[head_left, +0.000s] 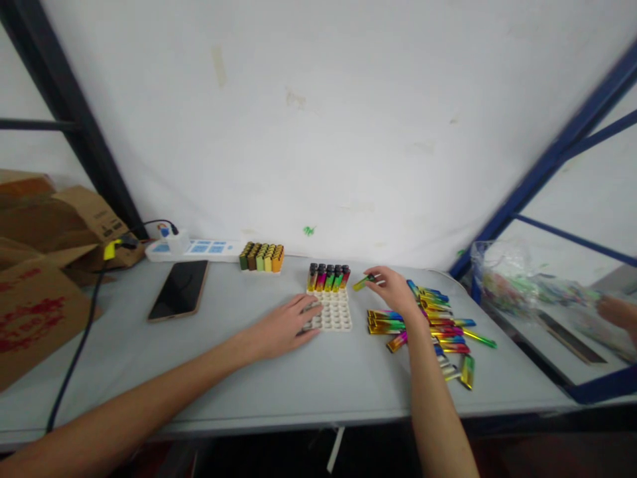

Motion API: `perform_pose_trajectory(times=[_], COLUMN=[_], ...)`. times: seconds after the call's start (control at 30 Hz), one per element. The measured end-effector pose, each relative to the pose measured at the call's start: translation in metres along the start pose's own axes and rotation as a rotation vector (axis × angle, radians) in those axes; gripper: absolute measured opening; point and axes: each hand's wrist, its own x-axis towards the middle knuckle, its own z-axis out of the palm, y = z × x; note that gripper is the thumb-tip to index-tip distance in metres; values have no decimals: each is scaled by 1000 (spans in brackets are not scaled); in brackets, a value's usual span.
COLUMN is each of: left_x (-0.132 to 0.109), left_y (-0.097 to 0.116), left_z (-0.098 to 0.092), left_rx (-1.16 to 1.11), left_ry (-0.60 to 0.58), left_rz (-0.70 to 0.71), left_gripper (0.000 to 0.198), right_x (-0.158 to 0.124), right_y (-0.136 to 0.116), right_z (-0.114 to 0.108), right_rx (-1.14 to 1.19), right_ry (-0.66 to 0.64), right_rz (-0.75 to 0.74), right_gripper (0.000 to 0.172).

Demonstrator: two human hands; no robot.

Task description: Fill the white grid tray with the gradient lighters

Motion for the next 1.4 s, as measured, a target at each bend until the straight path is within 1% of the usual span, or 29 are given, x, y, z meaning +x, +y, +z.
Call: perform_pose_trajectory(times=[0.13, 0.23, 0.4, 0.63, 0.77, 0.93, 1.07, 1.17, 1.27, 1.33, 1.4], left_x=[0, 0, 0, 0, 1, 1, 1, 1, 0, 0, -1], left_y=[0, -1, -1, 0, 1, 1, -1, -2, -2, -2, -2], left_z=[0, 1, 2, 1, -1, -1, 1, 1, 1, 1, 2], left_rx=[1, 4, 11, 14, 13, 20, 25, 6, -7, -9, -11], left_ry=[5, 2, 16, -1, -1, -12, -23, -4, 13, 13, 10], left_rz=[1, 3, 4, 7, 6, -1, -1, 5, 11, 11, 8], left_gripper=[44, 44, 44, 44, 43, 43, 44, 43, 42, 42, 42], right_x=[3, 6, 8, 8, 8, 7, 7, 7, 7, 6, 1], right_y=[-13, -17, -20, -24, -23, -21, -26, -28, -21, -11, -1], right_z=[11, 24, 39, 36, 36, 39, 37, 30, 20, 11, 5], right_rx=[142, 210, 201, 162, 150, 127, 122, 102, 2, -109, -249], right_ry=[-4, -8, 22, 62, 86, 56, 50, 105, 203, 217, 158], right_rz=[-81, -125, -185, -261, -263, -269, -273, -247, -172, -79, 79], right_gripper=[28, 28, 26, 26, 26, 26, 28, 28, 27, 25, 24])
